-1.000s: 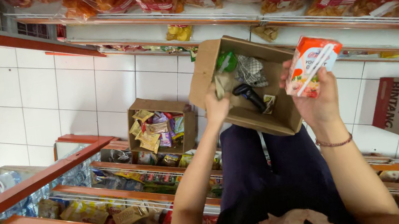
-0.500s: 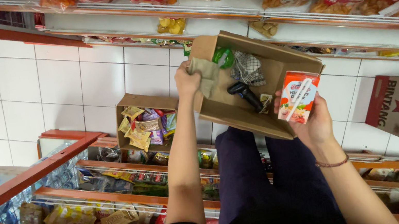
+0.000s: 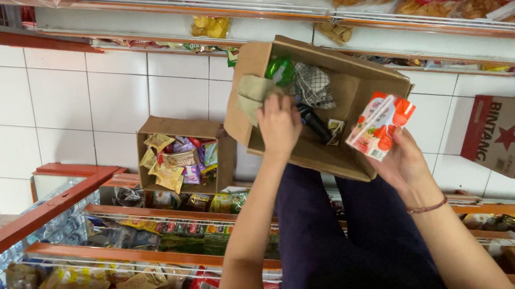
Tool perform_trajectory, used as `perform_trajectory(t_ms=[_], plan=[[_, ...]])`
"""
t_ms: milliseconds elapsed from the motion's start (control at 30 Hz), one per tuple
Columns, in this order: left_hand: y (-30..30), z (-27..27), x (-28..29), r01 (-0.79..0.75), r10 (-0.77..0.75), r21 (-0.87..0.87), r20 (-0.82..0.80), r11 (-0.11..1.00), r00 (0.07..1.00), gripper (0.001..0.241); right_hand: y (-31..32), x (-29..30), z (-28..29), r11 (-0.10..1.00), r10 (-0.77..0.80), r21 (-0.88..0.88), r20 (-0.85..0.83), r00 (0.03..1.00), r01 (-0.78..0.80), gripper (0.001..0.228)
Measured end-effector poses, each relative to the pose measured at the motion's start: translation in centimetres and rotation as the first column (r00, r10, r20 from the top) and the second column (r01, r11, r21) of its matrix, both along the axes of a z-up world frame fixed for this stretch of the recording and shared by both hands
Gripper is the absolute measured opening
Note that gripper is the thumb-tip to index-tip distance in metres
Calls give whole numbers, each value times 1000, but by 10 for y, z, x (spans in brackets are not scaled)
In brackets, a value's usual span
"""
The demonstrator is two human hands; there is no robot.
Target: The person restocks drink cartons on store shelves. They take yogurt and milk cartons from boxes on the floor, wipe them with a cloth, scan them with a handheld scanner, and place them onto the appropriate shelves alongside similar items.
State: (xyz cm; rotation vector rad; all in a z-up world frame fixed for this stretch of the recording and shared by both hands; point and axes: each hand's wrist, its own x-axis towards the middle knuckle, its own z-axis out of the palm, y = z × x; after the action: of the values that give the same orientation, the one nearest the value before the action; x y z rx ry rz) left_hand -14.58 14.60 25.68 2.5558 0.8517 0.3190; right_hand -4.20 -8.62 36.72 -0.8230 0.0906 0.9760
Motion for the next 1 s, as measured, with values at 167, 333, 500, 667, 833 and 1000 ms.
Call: perform_trajectory(t_ms=[167,333,500,667,833,1000], plan=[[-50,-67,32,-14,-21,-231,-148,973,989,36,-31,25,-36,999,27,-38,-9,1000,-27,75],[-65,-135,79,-92,13,-207,-354,974,935,71,-53,51,-77,946,40,-323,147,988,10,62],[-60,-189,124,-158,-57,-353,-530,922,846,99,-55,75,-92,995,16,-99,28,999,-13,55],[-64,-240,148,-21,-48,-121,-542,992,839,87,-54,90,-102,966,147,-230,119,982,-117,58],[-41,-231,157,106,-327,-403,-531,909,781,72,-60,100,-113,969,155,-206,89,984,-134,56],[-27,-120,141,136,-245,-466,-181,874,953,59,-59,110,-95,954,163,-285,217,962,-98,70]])
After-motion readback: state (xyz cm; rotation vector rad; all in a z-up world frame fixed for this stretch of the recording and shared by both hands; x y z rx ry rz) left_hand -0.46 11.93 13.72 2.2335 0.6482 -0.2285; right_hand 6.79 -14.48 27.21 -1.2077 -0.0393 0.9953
